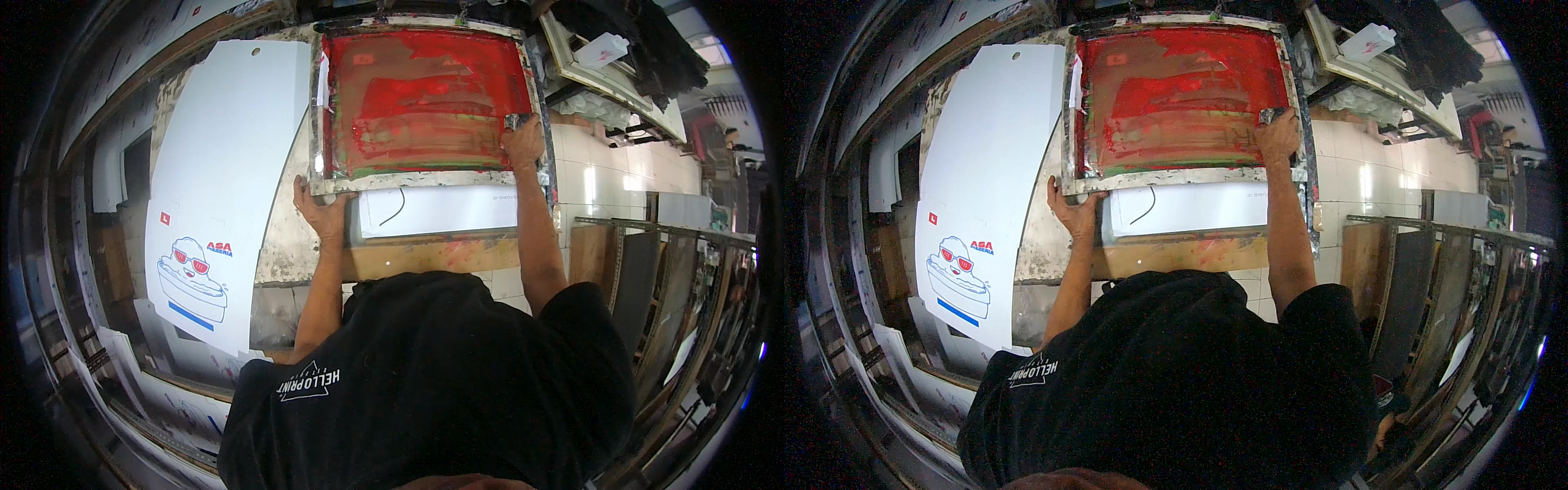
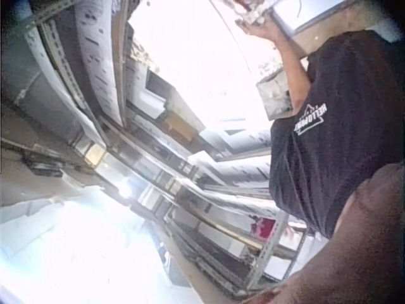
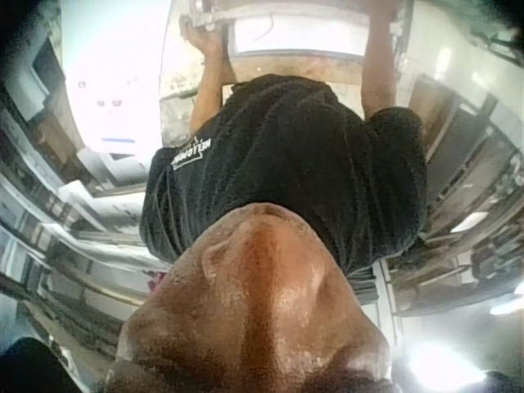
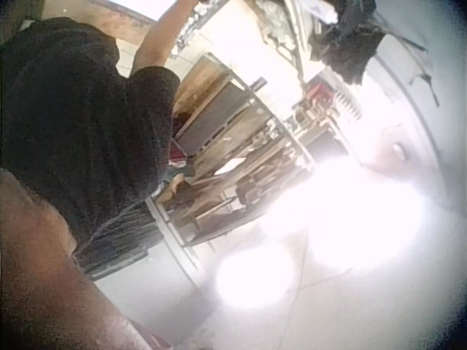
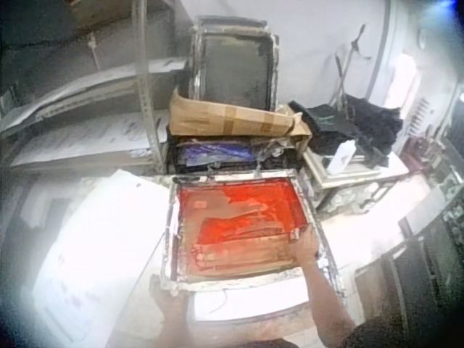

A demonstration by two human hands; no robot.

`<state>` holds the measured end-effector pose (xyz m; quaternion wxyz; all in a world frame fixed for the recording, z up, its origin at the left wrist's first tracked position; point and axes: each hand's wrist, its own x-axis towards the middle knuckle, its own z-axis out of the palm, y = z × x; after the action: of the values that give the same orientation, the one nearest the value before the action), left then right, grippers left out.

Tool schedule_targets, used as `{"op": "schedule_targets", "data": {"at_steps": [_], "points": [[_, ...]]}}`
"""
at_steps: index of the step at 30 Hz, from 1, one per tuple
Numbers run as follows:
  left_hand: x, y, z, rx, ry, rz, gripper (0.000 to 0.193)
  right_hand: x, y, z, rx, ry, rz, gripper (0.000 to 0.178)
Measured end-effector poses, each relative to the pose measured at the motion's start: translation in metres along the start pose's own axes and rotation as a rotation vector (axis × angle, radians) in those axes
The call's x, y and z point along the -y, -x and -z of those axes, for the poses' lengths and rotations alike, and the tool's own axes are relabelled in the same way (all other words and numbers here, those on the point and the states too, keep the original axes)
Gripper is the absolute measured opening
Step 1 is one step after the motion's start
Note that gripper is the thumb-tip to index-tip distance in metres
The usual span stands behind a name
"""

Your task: The person performs screen printing on white paper sheets. They place a sheet under a screen, apply red ink with a squeegee, and lift the screen to reveal the printed design. The process is repeated for multiple sheets.

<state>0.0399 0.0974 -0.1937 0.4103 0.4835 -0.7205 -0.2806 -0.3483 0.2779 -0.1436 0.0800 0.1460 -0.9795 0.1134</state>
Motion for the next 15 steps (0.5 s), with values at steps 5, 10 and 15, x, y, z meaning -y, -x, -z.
{"op": "schedule_targets", "data": {"at_steps": [5,10,15], "points": [[0.001,0.000,-0.001,-0.011,0.005,-0.031,0.090,-0.013,-0.009,0.009,0.035,0.055,0.033,0.068],[0.003,0.001,-0.003,-0.054,0.066,-0.058,0.087,-0.025,-0.006,0.020,-0.039,-0.126,-0.042,0.077],[0.017,0.004,-0.008,-0.048,0.312,0.093,0.084,-0.019,0.021,0.044,-0.242,-0.395,-0.006,0.080]]}}
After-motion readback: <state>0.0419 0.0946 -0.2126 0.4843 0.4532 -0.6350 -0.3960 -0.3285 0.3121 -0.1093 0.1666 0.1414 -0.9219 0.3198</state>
